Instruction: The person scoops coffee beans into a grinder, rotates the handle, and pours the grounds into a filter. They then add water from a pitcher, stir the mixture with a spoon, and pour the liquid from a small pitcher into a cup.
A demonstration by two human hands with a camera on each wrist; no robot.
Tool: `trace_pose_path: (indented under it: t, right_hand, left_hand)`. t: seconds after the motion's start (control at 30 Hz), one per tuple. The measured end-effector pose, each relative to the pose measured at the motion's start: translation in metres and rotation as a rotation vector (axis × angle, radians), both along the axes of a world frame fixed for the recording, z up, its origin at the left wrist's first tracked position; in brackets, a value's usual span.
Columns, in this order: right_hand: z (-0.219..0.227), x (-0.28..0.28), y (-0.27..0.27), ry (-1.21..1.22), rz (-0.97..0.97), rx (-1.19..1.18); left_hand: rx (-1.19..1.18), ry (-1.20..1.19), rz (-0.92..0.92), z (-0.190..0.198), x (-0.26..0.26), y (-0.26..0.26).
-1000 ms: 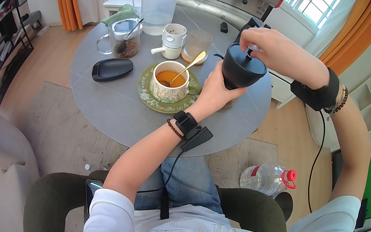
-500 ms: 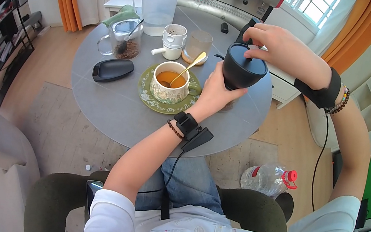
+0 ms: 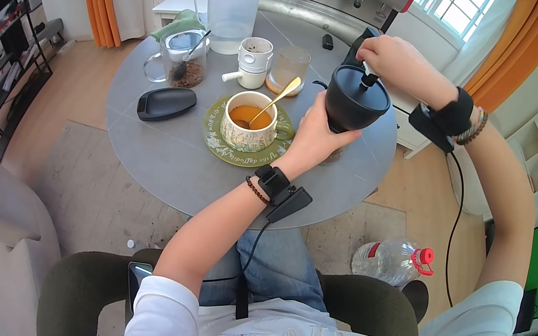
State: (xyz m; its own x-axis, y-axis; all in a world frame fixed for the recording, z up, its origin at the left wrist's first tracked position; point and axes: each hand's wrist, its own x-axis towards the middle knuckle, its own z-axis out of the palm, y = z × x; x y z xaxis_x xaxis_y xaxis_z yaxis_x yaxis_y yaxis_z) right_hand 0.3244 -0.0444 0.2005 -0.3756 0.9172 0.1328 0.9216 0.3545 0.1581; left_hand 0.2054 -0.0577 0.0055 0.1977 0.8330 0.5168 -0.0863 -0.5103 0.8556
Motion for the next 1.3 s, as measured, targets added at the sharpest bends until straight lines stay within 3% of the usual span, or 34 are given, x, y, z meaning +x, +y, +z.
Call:
trace_pose_path:
  t: [0.07, 0.1, 0.2, 0.33, 0.63, 0.83, 0.93, 1.3]
  right_hand:
    - [0.018, -0.006, -0.004, 0.151, -0.181, -0.308]
    - [0.019, -0.001, -0.004, 0.194, -0.115, -0.345]
    - [0.012, 0.017, -0.009, -0.155, 0.358, -0.015]
    - [0.017, 0.018, -0.026, 0.032, 0.352, -0.308]
    - [0.018, 0.028, -0.007, -0.146, 0.565, -0.084]
    - [0.001, 0.033, 0.000, -0.201, 0.553, 0.152]
    - [0.001, 0.014, -0.024, -0.441, 0.219, 0.230]
    - [-0.006, 0.014, -0.022, -0.297, 0.075, 0.150]
  left_hand:
    - [0.005, -0.009, 0.000, 0.000, 0.000, 0.001]
    - [0.011, -0.002, 0.005, -0.001, 0.000, 0.001]
    - [0.021, 0.001, 0.017, -0.001, 0.001, 0.001]
    - [0.012, -0.011, 0.013, 0.000, 0.001, 0.001]
    - [-0.006, 0.020, 0.007, 0.001, 0.000, -0.001]
    - [0.002, -0.003, 0.012, 0.001, 0.000, -0.002]
    - [-0.011, -0.020, -0.005, 0.000, 0.002, -0.001]
    - [-0.036, -0.009, -0.062, 0.005, -0.003, -0.002]
